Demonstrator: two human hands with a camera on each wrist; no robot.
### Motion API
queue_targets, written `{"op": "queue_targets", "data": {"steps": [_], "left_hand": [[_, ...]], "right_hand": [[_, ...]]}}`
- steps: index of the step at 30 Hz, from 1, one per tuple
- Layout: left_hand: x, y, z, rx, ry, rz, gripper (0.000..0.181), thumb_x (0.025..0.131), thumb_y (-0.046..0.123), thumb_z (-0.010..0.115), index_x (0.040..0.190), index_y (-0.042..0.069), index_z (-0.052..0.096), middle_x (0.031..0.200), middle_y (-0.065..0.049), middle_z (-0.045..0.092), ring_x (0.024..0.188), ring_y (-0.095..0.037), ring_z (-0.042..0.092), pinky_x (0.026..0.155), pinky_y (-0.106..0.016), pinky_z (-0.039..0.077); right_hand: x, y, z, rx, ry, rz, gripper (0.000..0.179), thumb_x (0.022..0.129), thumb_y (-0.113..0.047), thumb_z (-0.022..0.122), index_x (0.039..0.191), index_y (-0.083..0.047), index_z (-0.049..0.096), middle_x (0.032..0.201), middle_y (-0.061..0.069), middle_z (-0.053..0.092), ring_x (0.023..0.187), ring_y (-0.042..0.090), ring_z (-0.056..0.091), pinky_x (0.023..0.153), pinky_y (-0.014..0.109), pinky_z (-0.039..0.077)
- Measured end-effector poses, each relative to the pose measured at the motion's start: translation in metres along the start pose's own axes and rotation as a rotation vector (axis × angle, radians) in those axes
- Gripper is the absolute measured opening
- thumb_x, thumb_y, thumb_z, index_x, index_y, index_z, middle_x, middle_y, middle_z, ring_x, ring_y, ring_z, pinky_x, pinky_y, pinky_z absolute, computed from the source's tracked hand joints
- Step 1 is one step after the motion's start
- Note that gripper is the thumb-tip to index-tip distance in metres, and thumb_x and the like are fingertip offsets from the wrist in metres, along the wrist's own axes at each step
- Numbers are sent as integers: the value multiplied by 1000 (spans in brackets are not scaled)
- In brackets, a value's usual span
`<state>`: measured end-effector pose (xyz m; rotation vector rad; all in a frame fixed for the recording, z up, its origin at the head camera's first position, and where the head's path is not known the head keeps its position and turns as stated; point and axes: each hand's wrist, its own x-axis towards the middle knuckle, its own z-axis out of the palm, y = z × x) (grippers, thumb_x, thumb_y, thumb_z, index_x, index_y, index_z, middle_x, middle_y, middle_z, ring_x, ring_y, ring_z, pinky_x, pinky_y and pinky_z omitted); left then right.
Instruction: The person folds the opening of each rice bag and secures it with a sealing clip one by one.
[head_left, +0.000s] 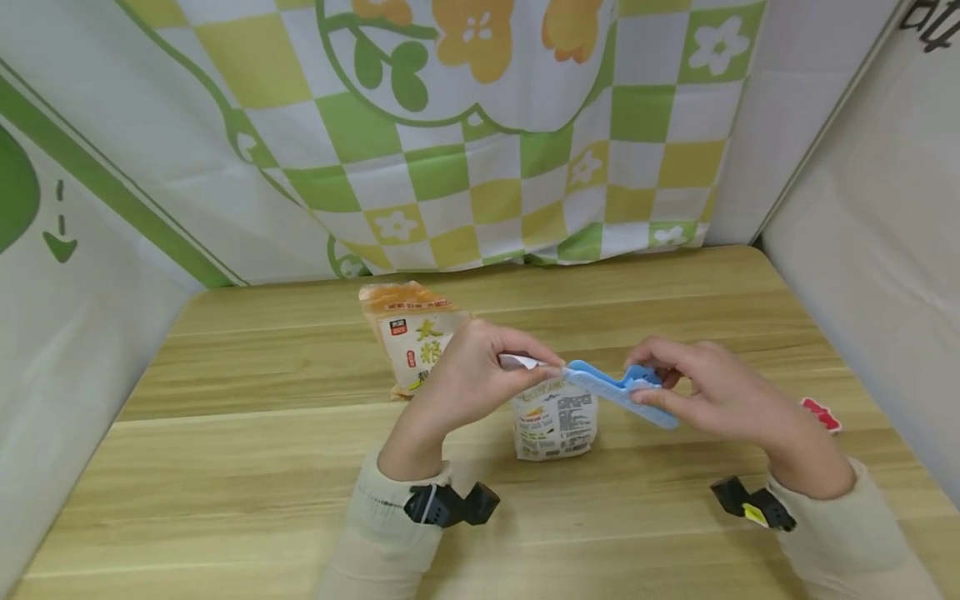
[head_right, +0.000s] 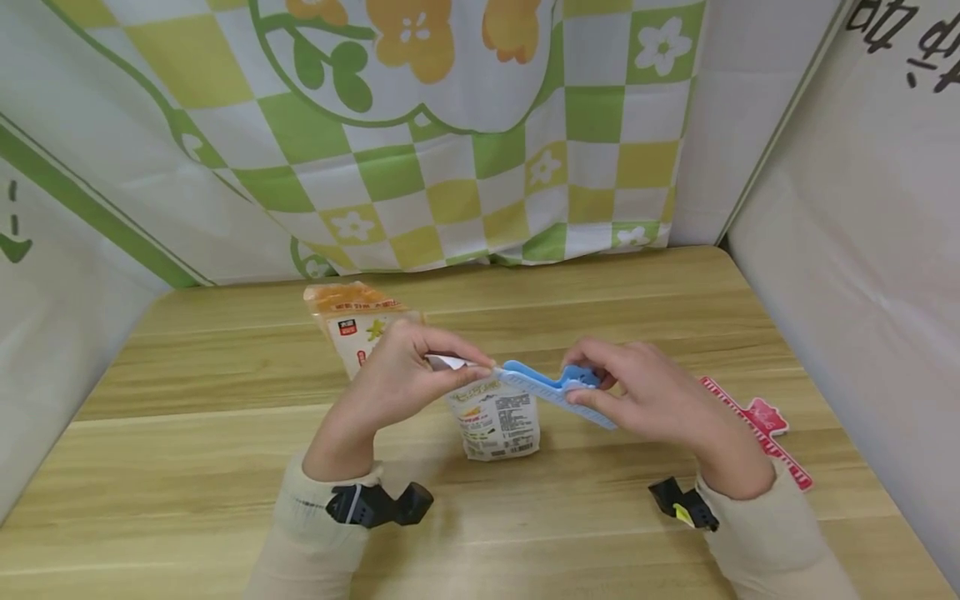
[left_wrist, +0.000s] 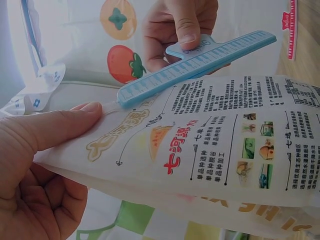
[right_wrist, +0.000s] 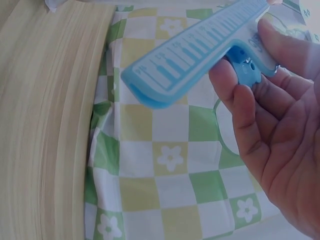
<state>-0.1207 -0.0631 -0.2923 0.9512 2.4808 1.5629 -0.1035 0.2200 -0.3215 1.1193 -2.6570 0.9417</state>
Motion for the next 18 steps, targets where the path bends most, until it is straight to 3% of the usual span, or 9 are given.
{"op": "queue_targets", "data": {"steps": [5, 12, 18], "left_hand": [[0, 0, -1, 44, 23, -18, 5, 86, 10, 77, 89, 8, 80, 88, -7, 78, 61, -3, 67, 52, -19, 46], [1, -6, -6, 63, 70, 9, 5, 86, 13, 78, 89, 10, 80, 74, -2, 73, 45, -4, 37, 45, -19, 30], [-2, -7, -9, 35, 70, -1, 3, 86, 9, 76, 88, 9, 79, 76, -3, 73, 46, -5, 33, 46, -20, 28]], "right_hand": [[2, -2, 2, 8, 34, -37, 24, 87, -11, 75, 109, -12, 64, 87, -13, 68, 74, -6, 57, 62, 20, 52], [1, 0, 5, 22, 46, -20, 25, 87, -6, 74, 109, -12, 64, 86, -12, 68, 72, -5, 57, 63, 20, 53], [1, 1, 6, 32, 56, -23, 23, 88, -7, 73, 109, -11, 64, 86, -12, 68, 74, -4, 58, 64, 21, 52]]}}
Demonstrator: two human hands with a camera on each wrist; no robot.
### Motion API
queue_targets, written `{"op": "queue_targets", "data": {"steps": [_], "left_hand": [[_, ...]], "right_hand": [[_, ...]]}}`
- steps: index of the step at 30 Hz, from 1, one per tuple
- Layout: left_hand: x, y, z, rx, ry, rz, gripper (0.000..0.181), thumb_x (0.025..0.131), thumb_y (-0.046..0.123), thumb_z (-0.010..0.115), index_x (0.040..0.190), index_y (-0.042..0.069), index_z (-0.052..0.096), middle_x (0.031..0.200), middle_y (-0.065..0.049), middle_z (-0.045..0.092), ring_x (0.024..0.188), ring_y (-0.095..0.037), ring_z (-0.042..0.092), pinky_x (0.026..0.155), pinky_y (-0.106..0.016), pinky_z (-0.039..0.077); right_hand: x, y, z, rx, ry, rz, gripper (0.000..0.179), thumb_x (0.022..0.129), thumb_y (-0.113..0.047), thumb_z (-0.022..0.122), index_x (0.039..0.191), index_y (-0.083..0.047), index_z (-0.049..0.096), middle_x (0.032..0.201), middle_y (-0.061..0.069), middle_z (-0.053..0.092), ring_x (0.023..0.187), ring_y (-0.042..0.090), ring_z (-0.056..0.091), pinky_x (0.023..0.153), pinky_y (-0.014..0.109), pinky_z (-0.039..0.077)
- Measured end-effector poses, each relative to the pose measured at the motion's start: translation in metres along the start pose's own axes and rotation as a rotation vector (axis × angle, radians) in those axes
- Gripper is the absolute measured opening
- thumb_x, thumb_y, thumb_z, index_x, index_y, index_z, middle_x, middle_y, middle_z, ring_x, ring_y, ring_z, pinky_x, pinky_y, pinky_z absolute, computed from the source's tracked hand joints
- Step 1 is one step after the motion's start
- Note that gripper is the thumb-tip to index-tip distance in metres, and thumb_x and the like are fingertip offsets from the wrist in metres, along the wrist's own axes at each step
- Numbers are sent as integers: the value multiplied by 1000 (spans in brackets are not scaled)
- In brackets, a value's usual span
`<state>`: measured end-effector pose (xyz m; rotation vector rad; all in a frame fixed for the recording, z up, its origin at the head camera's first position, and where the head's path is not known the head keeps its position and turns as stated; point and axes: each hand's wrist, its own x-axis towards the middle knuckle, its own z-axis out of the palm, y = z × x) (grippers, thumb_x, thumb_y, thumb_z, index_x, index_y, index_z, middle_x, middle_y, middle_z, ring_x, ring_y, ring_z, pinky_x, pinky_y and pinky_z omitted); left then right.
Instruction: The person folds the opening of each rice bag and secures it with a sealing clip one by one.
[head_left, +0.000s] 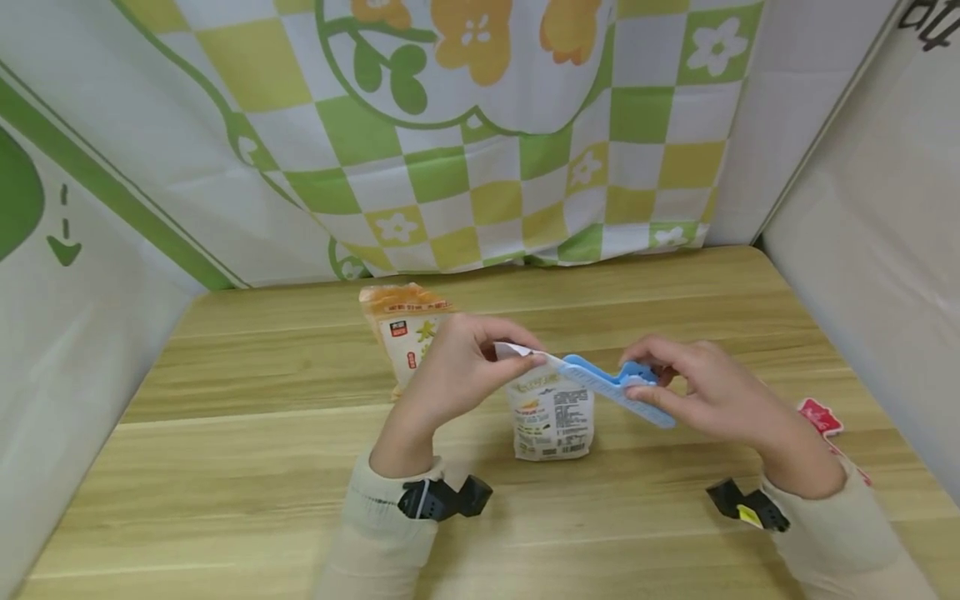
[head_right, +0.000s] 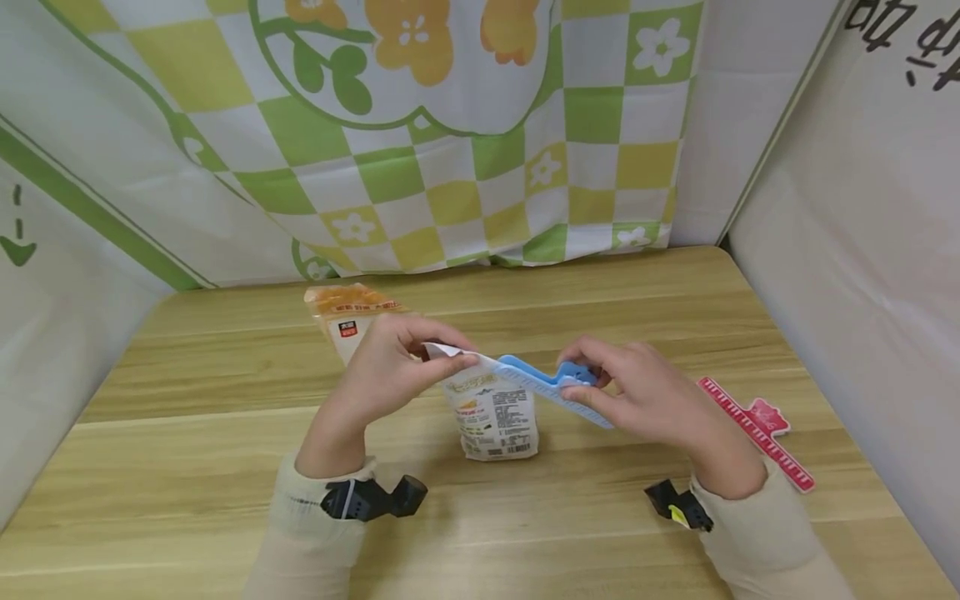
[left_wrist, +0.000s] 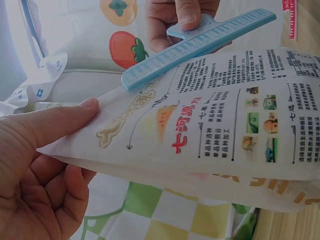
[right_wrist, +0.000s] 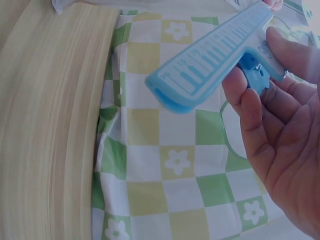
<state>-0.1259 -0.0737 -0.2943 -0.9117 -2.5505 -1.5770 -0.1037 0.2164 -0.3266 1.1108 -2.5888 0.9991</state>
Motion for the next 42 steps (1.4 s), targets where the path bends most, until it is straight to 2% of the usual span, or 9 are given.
{"op": "queue_targets", "data": {"steps": [3, 8, 11, 15, 18, 21, 25, 33, 42], "left_hand": [[-1, 1, -1, -20, 0, -16, 4, 86, 8, 77, 88, 7, 80, 78, -5, 74, 46, -5, 35, 46, -20, 28], [0, 3, 1, -77, -4, 0, 7, 85, 5, 77, 91, 2, 79, 97, -13, 77, 59, -5, 63, 50, -18, 42], [0, 3, 1, -108, -14, 10, 6, 85, 4, 77, 89, 1, 79, 103, -14, 76, 64, -9, 69, 51, -19, 44], [1, 3, 2, -114, -44, 22, 5, 87, 5, 76, 89, 2, 79, 103, -13, 77, 50, -8, 56, 48, -19, 38], [1, 1, -1, -84, -71, 11, 7, 88, 8, 75, 93, 4, 78, 101, -10, 77, 46, -7, 43, 47, -20, 34], [1, -4, -6, -84, -112, -43, 13, 87, 9, 76, 99, 5, 77, 98, -9, 77, 55, -5, 55, 53, -19, 44], [0, -12, -16, -94, -148, -98, 14, 85, 7, 77, 97, 1, 75, 90, -11, 76, 77, -10, 71, 69, -25, 57], [0, -13, -21, -62, -136, -132, 9, 87, 9, 76, 90, 1, 77, 81, -10, 76, 69, -7, 68, 63, -25, 54], [-1, -12, -24, -46, -130, -107, 9, 86, 7, 76, 91, 0, 77, 81, -12, 76, 69, -11, 69, 61, -24, 54]], "right_hand": [[1, -1, 0, 0, 9, -15, 23, 88, -6, 73, 109, -11, 64, 87, -12, 68, 75, -4, 58, 65, 20, 52], [5, -2, 2, -14, 14, -9, 23, 88, -6, 73, 108, -10, 63, 87, -10, 68, 74, -3, 58, 66, 20, 52], [7, -3, 3, -13, 22, -6, 21, 89, -7, 73, 107, -10, 63, 86, -8, 68, 74, -3, 58, 66, 21, 52], [11, -5, 5, 0, 40, -21, 20, 88, -8, 74, 106, -8, 64, 86, -5, 69, 74, -2, 59, 66, 20, 52], [12, -6, 6, 9, 54, -33, 21, 87, -7, 74, 106, -8, 65, 87, -6, 69, 74, -2, 58, 65, 19, 52], [12, -5, 7, 20, 71, -53, 22, 87, -6, 74, 107, -7, 65, 87, -6, 69, 74, -2, 58, 65, 18, 52], [11, -5, 8, 27, 98, -80, 22, 87, -5, 74, 108, -6, 65, 87, -7, 68, 74, -1, 58, 66, 15, 51], [12, -6, 9, 23, 113, -68, 24, 86, -4, 74, 108, -7, 65, 86, -9, 67, 75, -2, 58, 66, 16, 50], [15, -7, 11, 29, 124, -78, 24, 85, -1, 75, 107, -5, 65, 84, -8, 67, 74, -1, 59, 67, 14, 50]]}}
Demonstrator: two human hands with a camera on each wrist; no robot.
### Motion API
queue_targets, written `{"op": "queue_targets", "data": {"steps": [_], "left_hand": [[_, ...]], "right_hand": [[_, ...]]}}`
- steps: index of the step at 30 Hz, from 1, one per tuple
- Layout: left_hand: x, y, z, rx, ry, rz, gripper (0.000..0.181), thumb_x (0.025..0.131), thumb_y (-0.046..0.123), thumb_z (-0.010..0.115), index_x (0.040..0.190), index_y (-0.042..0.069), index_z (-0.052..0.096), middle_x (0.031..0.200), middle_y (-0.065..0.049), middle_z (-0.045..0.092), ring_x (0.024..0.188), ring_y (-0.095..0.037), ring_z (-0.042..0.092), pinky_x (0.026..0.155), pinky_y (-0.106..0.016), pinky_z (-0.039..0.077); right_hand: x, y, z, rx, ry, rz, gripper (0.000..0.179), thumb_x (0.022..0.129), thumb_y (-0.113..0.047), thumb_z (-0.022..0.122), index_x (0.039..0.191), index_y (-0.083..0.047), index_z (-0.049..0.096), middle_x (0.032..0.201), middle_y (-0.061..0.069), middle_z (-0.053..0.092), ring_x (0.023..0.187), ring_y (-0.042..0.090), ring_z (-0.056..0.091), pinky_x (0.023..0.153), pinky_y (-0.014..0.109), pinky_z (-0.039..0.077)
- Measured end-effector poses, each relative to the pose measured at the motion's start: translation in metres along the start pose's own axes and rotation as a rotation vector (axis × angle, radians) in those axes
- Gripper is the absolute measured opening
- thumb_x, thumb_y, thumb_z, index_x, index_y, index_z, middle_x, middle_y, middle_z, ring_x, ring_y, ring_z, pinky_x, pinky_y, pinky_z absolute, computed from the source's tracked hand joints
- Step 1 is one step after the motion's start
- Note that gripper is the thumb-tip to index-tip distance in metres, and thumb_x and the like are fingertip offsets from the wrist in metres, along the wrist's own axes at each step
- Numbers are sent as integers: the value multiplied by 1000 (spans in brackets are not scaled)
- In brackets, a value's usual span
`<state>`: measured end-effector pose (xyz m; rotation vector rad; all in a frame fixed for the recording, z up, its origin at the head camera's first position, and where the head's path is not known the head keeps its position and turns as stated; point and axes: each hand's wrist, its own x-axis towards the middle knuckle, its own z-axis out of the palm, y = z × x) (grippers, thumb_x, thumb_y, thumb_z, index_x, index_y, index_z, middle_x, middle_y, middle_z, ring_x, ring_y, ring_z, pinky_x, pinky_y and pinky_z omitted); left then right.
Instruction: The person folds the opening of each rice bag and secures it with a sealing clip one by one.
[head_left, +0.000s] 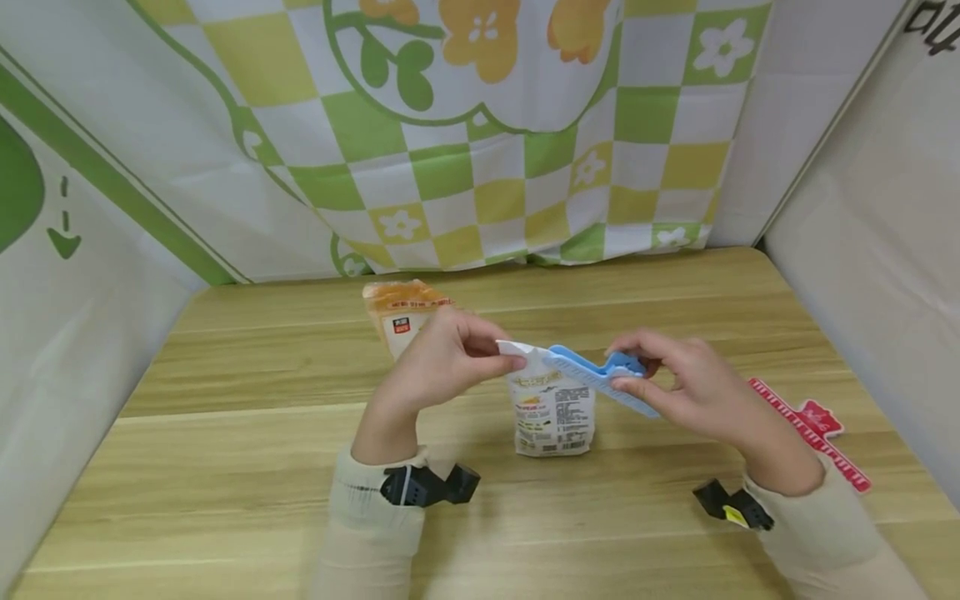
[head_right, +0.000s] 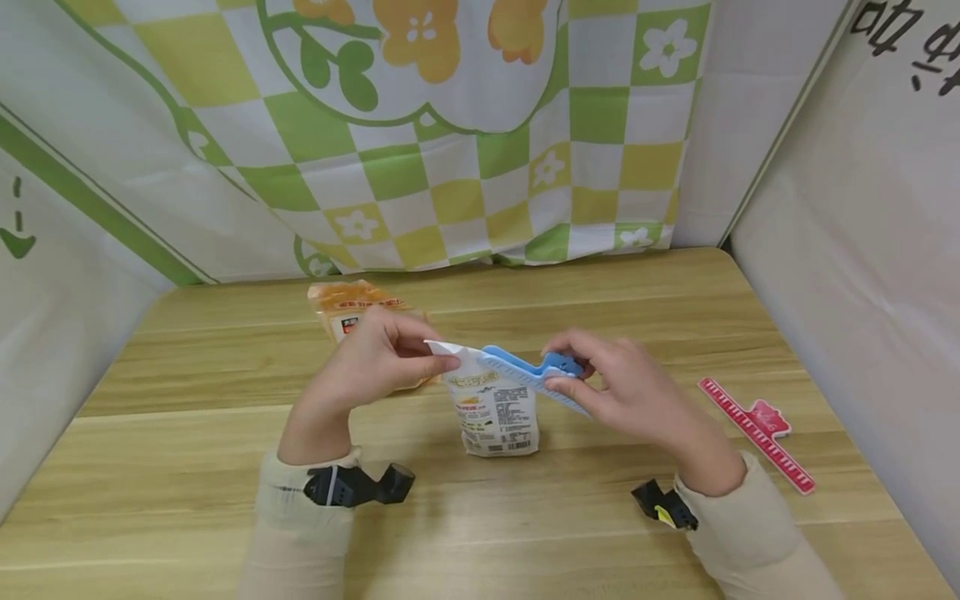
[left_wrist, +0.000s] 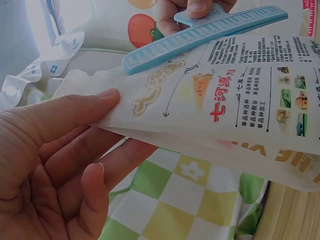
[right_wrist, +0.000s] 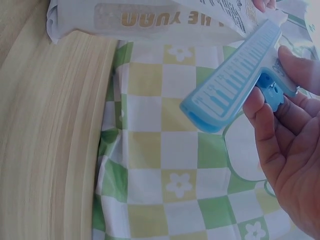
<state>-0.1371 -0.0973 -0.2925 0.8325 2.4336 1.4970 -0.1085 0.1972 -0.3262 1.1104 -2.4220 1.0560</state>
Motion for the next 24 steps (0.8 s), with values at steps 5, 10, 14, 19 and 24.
{"op": "queue_targets", "data": {"steps": [5, 10, 14, 19, 24], "left_hand": [[0, 0, 0, -5, -5, 17, 8, 85, 5, 76, 90, -1, 77, 80, -12, 76, 68, -14, 69, 60, -23, 53], [0, 0, 1, -23, -35, 70, 6, 86, 3, 75, 88, -2, 77, 80, -13, 76, 66, -9, 68, 59, -23, 52], [-1, 1, 0, -25, -40, 79, 5, 86, 2, 74, 87, -2, 77, 78, -13, 76, 63, -5, 64, 57, -23, 49], [0, -1, -1, -21, -48, 77, 7, 87, 2, 73, 90, -3, 78, 80, -14, 76, 61, -7, 59, 55, -22, 45], [-1, -1, -1, -36, -42, 57, 9, 86, 1, 73, 92, -4, 78, 82, -15, 77, 61, -4, 55, 55, -21, 43]], "right_hand": [[2, -3, 2, 5, 19, -31, 19, 89, -10, 73, 107, -5, 65, 84, -6, 68, 74, -1, 59, 67, 13, 50], [8, -7, 4, 18, 34, -63, 20, 93, -17, 70, 108, -4, 65, 85, -5, 69, 75, 1, 61, 69, 13, 51], [10, -9, 5, 16, 32, -65, 21, 93, -17, 70, 107, -3, 65, 86, -4, 69, 76, 1, 61, 69, 13, 52], [10, -9, 6, 10, 30, -52, 20, 91, -13, 72, 107, -4, 65, 86, -4, 69, 76, 0, 62, 69, 13, 52], [11, -10, 9, 7, 59, -78, 23, 96, -23, 66, 107, -3, 65, 84, -4, 70, 75, 1, 62, 69, 12, 52]]}}
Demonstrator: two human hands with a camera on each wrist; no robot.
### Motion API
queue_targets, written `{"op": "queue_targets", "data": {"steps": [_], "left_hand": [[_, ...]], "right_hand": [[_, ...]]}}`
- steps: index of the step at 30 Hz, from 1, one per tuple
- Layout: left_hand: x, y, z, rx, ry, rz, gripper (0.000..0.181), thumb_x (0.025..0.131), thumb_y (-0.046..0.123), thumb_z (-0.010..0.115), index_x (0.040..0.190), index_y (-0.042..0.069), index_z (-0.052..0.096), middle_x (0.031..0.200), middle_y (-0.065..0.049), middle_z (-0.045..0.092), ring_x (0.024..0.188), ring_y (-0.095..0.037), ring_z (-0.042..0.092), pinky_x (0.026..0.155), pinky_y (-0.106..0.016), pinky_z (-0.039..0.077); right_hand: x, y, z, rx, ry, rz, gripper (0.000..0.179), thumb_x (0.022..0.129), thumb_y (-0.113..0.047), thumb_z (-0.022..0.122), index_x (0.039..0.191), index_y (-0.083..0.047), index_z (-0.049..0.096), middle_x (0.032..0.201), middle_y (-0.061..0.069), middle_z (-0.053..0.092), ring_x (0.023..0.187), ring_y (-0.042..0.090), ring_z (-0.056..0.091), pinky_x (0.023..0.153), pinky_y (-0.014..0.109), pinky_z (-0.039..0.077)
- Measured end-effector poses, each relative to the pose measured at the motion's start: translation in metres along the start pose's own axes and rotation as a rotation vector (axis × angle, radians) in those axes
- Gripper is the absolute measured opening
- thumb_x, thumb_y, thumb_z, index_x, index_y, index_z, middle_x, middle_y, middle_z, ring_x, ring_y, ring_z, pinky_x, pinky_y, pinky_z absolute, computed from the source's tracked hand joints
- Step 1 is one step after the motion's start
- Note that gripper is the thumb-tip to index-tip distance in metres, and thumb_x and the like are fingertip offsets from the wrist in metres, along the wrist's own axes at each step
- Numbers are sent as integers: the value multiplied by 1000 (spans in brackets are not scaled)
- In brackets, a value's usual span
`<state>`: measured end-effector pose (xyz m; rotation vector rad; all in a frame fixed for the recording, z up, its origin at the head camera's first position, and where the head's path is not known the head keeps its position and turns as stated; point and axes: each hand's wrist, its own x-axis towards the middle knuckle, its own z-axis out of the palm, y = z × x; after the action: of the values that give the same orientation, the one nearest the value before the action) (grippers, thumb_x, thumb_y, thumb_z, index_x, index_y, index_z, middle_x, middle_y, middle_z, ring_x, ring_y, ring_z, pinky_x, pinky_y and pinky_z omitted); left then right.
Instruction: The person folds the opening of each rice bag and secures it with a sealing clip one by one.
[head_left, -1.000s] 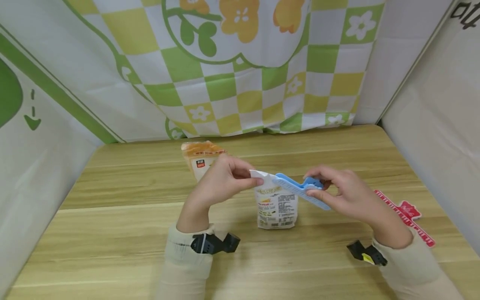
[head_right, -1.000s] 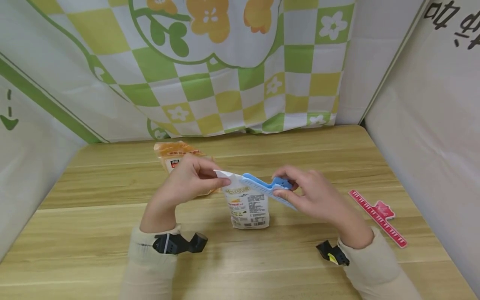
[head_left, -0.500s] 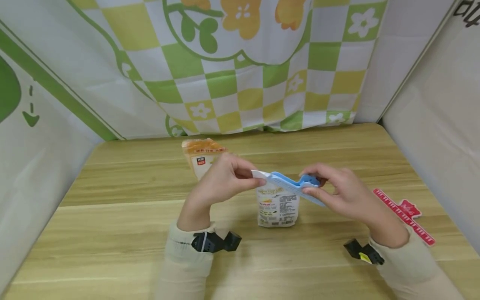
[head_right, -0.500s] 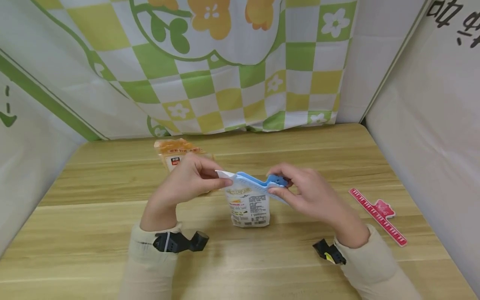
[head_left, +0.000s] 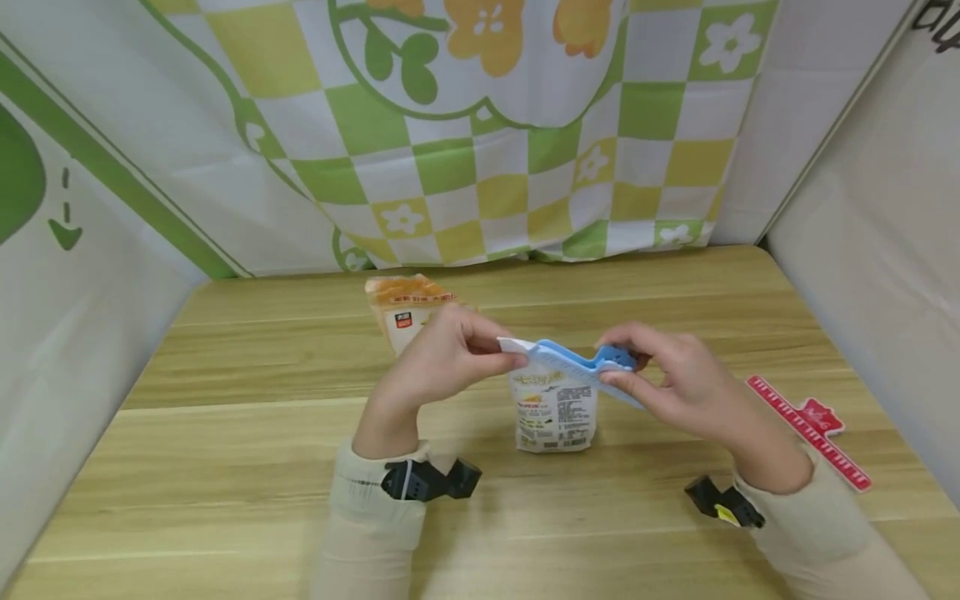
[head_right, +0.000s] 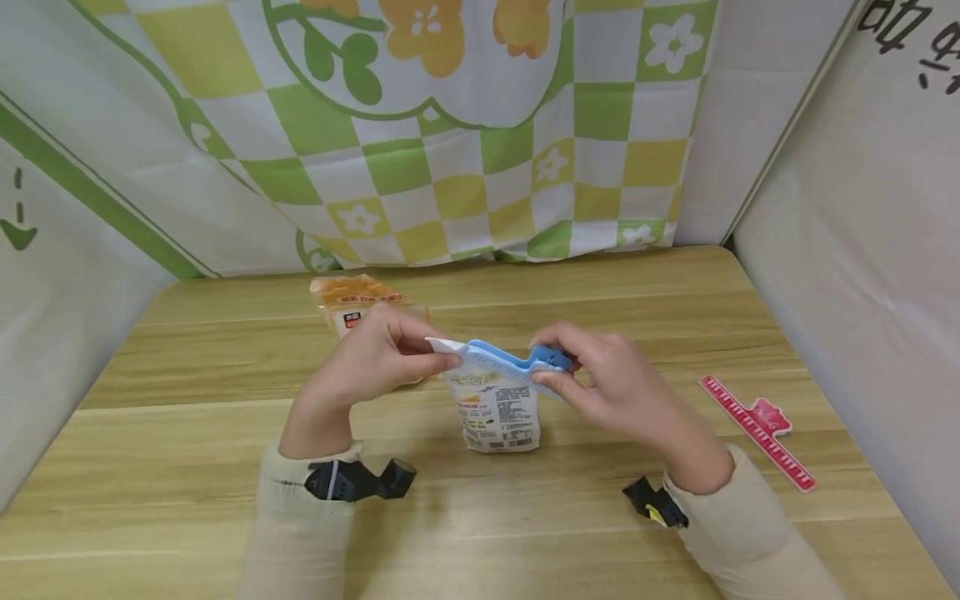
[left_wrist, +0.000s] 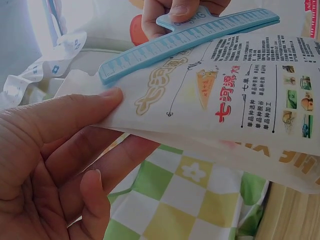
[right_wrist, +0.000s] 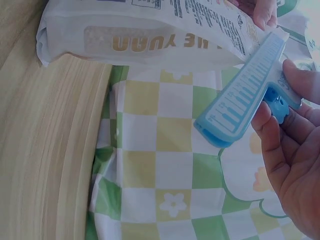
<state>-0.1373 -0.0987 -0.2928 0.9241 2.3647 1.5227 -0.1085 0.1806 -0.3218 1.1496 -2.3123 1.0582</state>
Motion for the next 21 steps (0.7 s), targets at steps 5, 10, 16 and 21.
{"op": "queue_targets", "data": {"steps": [5, 10, 16, 21], "left_hand": [[1, 2, 2, -9, -14, -2, 9, 86, 1, 74, 91, -4, 78, 82, -16, 76, 57, -4, 51, 51, -20, 38], [0, 2, 1, -9, -20, -3, 7, 86, 0, 73, 89, -4, 78, 79, -13, 76, 56, -4, 49, 51, -20, 38], [1, 1, 2, -18, -48, 45, 6, 87, 2, 74, 84, -1, 78, 56, 2, 51, 46, -5, 26, 47, -22, 23], [2, -1, 2, -38, -52, 57, 7, 87, 0, 73, 90, -3, 78, 64, -4, 64, 48, -5, 27, 48, -22, 25]], "right_hand": [[3, -2, 4, 8, 30, -20, 21, 95, -22, 67, 105, -3, 65, 83, -2, 70, 74, 2, 63, 70, 13, 52], [7, -6, 7, 3, 44, -41, 19, 94, -18, 69, 104, -2, 64, 83, -2, 69, 73, 3, 63, 69, 13, 52], [13, -11, 10, 33, 63, -46, 23, 97, -25, 65, 105, -3, 65, 84, -2, 69, 74, 3, 62, 70, 13, 52], [17, -14, 11, 32, 70, -56, 24, 97, -25, 65, 105, -2, 65, 84, -1, 69, 73, 3, 61, 69, 13, 52]]}}
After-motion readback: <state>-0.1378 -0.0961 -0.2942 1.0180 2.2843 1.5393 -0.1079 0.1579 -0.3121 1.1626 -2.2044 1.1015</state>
